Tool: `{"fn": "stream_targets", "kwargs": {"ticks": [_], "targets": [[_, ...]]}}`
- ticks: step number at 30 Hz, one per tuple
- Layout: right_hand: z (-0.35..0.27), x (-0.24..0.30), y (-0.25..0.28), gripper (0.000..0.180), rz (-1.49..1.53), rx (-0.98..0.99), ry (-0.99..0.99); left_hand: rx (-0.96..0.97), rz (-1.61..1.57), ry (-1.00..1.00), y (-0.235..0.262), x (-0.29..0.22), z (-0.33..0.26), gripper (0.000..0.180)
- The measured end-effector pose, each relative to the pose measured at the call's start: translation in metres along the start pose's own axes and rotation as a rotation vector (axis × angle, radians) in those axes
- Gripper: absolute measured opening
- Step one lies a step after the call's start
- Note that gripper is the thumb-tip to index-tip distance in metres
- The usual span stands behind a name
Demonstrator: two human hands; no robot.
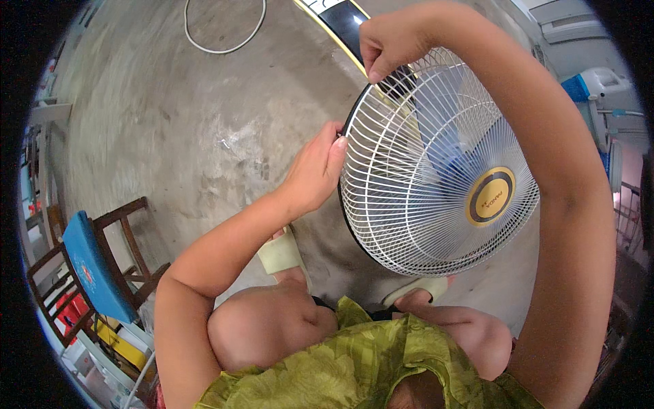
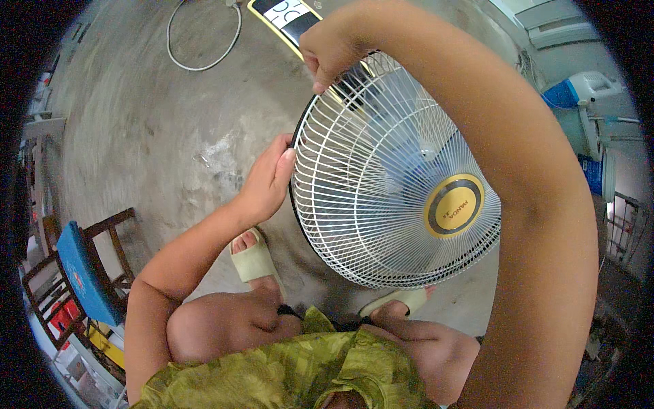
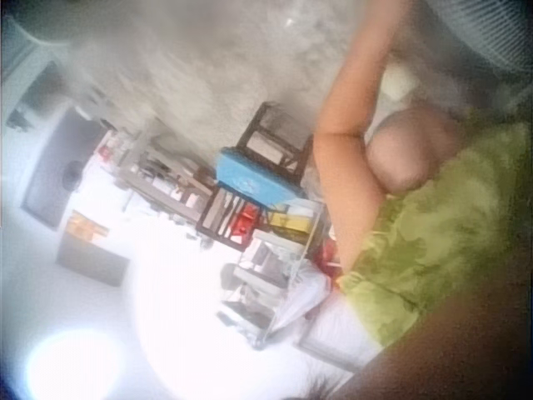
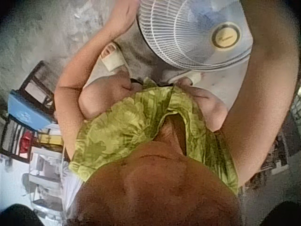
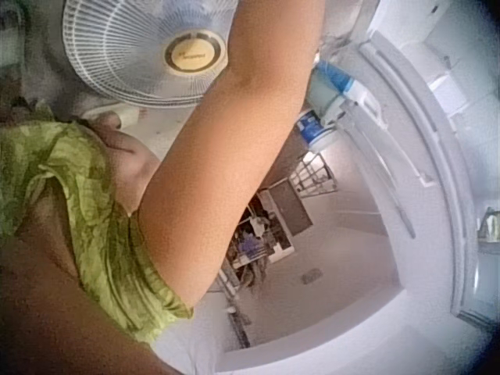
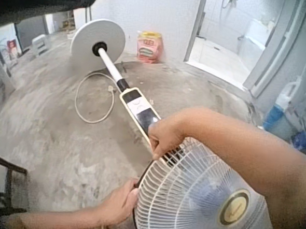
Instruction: The person sits on the floor and assembles a standing fan. They attach the front wire cage to the fan head, align the tabs, and secure it using a screwdriver to tighten the central nut. The person then attaches the rear wire cage and secures it in place.
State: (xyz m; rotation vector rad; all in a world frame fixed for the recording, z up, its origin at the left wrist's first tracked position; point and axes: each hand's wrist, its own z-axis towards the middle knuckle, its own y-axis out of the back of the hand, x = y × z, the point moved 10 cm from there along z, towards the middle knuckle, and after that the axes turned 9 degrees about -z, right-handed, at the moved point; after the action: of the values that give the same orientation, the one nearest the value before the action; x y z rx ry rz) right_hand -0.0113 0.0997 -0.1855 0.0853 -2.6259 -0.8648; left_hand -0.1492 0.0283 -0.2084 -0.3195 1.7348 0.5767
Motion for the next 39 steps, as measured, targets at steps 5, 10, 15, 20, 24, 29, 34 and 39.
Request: {"fn": "stream_targets", "kwargs": {"ticks": [5,10,15,20,24,29,34,39], "targets": [[-0.005,0.014,0.003,0.029,-0.058,0.072,-0.003,-0.005,0.011,0.035,0.002,0.000,-0.001,0.033],[-0.009,0.016,0.003,0.032,-0.035,0.130,0.043,-0.014,-0.002,0.018,0.002,0.001,0.000,0.031],[-0.004,0.006,0.000,0.026,0.058,0.104,0.059,-0.018,-0.090,0.029,0.000,-0.004,-0.002,0.031],[-0.017,0.025,0.008,0.026,-0.118,0.132,-0.028,0.001,-0.076,0.061,-0.003,-0.001,-0.001,0.031],[-0.022,0.033,0.014,0.023,-0.159,0.100,-0.068,0.018,-0.022,0.065,0.001,-0.002,0.001,0.031],[-0.016,0.036,0.015,0.021,-0.236,0.071,-0.035,0.021,0.044,0.011,0.008,-0.006,0.004,0.029],[-0.026,0.045,0.022,0.017,-0.385,-0.035,0.018,0.078,0.067,0.030,0.007,-0.005,0.007,0.029],[-0.031,0.045,0.020,0.014,-0.493,-0.182,0.060,0.091,0.109,0.115,0.010,-0.002,0.008,0.029]]}}
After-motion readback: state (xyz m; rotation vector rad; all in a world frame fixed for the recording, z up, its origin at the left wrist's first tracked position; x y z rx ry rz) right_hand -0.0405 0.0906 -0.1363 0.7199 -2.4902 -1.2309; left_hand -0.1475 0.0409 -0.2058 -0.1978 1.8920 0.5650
